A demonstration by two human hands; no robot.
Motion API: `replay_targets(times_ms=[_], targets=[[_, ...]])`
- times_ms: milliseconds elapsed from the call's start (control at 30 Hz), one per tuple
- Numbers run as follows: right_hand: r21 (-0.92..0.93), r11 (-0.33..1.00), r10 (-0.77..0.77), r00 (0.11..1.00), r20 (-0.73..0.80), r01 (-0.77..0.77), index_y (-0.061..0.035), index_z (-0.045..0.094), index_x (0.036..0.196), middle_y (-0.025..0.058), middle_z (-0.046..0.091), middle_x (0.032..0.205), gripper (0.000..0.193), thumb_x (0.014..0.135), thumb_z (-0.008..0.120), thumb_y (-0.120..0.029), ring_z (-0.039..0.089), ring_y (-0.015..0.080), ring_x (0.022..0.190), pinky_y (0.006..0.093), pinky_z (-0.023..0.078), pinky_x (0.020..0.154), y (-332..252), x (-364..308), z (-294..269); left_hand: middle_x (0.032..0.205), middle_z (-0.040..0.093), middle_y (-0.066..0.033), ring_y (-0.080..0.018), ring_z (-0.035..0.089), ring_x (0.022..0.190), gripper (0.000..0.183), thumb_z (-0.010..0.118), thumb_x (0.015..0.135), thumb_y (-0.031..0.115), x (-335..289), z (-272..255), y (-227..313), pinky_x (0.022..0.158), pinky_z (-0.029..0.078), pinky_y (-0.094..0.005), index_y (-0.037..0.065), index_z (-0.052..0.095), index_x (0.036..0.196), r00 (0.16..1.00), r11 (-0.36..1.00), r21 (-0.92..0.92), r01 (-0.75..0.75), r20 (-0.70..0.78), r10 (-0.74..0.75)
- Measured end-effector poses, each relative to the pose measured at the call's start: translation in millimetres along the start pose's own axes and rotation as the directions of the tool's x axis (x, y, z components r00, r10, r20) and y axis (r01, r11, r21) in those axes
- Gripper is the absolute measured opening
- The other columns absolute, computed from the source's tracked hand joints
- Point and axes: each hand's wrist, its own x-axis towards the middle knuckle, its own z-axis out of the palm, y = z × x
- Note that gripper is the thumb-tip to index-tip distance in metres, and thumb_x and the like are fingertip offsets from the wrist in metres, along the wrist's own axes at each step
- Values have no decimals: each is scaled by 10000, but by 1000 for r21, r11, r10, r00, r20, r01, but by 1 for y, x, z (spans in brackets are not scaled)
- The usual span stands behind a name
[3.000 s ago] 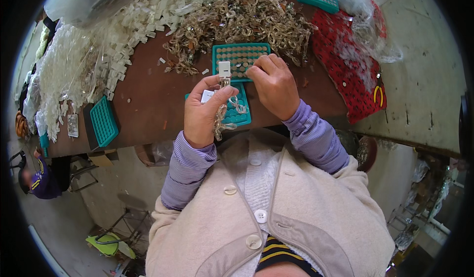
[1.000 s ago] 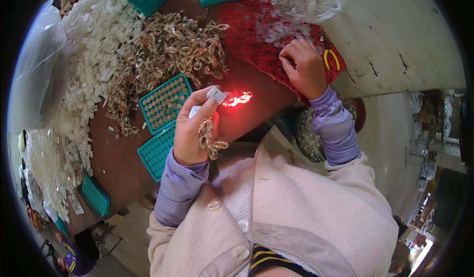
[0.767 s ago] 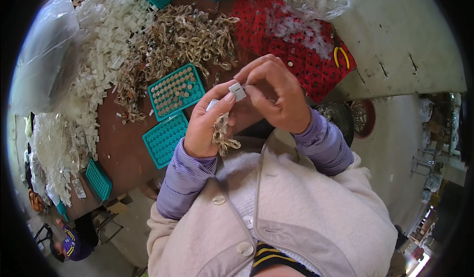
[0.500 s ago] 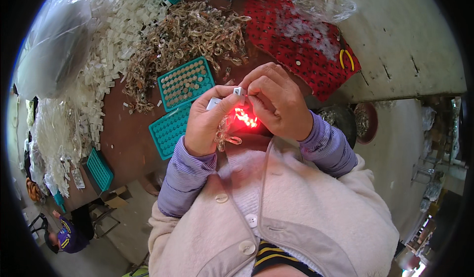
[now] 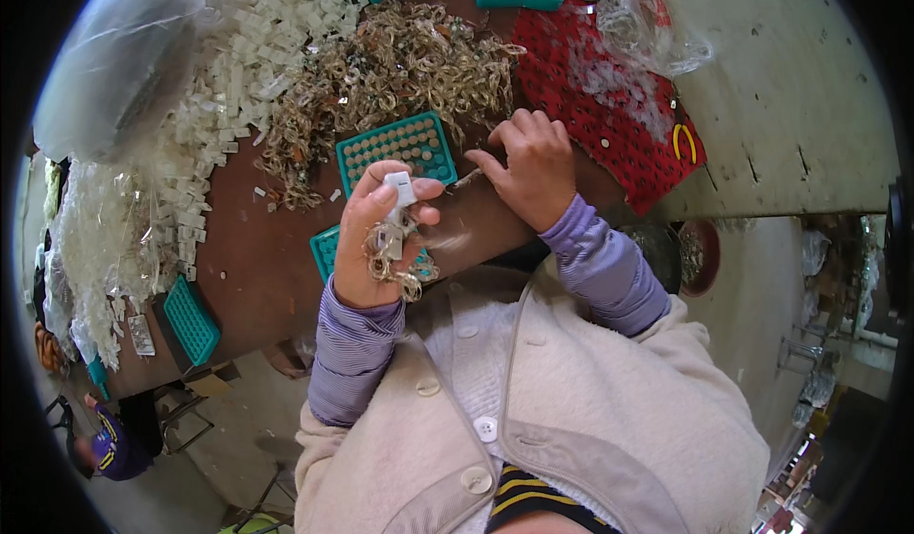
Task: The person repeatedly picks small white plastic housings and metal contacts from a table, inserts the contacts into the housings, and tests each assembly by pressing a button that lights red. Completed units are placed into a teal tray. The person also discards some loose metal pieces into a nearby bowl.
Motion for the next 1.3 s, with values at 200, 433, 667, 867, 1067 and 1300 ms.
replay_targets(times_ms=[200, 433, 667, 867, 1067, 1300], targets=[[127, 987, -72, 978, -194, 98, -106, 689, 896, 44, 611, 913, 203, 847, 834, -240, 591, 278, 947, 442, 439, 855, 5, -2, -4, 1080, 747, -90, -75, 685, 765, 171, 662, 1086, 200, 10, 8, -5, 494, 484, -186, 77, 684, 1203, 1000, 993, 116, -13, 9, 12], [-54, 998, -29, 996, -82, 25, -117, 680, 914, 66, 618, 1013, 194, 817, 839, -173, 564, 292, 1056, 470, 416, 909, 5, -6, -6, 971, 755, -72, -103, 703, 760, 110, 769, 1028, 151, 9, 18, -9, 638, 563, -228, 97, 684, 984, 997, 936, 352, -24, -62, 49], [238, 910, -269, 921, -281, 339, -83, 648, 926, 87, 673, 1031, 173, 830, 791, -111, 662, 301, 1047, 466, 504, 944, -19, 0, -26, 986, 736, 0, -48, 652, 841, 249, 854, 947, 89, 4, 21, -8, 749, 526, -216, 29, 774, 1175, 972, 723, 680, -126, -61, 226], [603, 727, -293, 943, -160, 328, -51, 640, 1023, 114, 655, 1056, 219, 875, 763, 52, 701, 262, 946, 355, 582, 848, -42, -3, -32, 1013, 756, 0, -36, 655, 901, 119, 815, 977, 53, -4, 14, -1, 769, 514, -211, 30, 775, 1086, 958, 684, 715, -145, -71, 277], [955, 272, -84, 986, 143, -115, -14, 581, 1150, 74, 609, 1139, 230, 977, 653, 118, 677, 127, 964, 304, 567, 894, -47, -14, -24, 1023, 763, -24, -48, 656, 856, 99, 763, 1006, 61, -17, 17, -4, 742, 513, -220, 37, 766, 1102, 945, 711, 682, -169, -93, 314], [916, -234, 10, 941, 337, -325, -20, 588, 1154, 47, 621, 1018, 126, 1041, 621, 25, 680, 128, 904, 273, 554, 813, -42, -33, -31, 1009, 758, -27, -66, 682, 866, 91, 757, 1018, 77, -17, 32, -22, 724, 537, -231, 46, 767, 1104, 908, 774, 571, -275, -110, 404]])
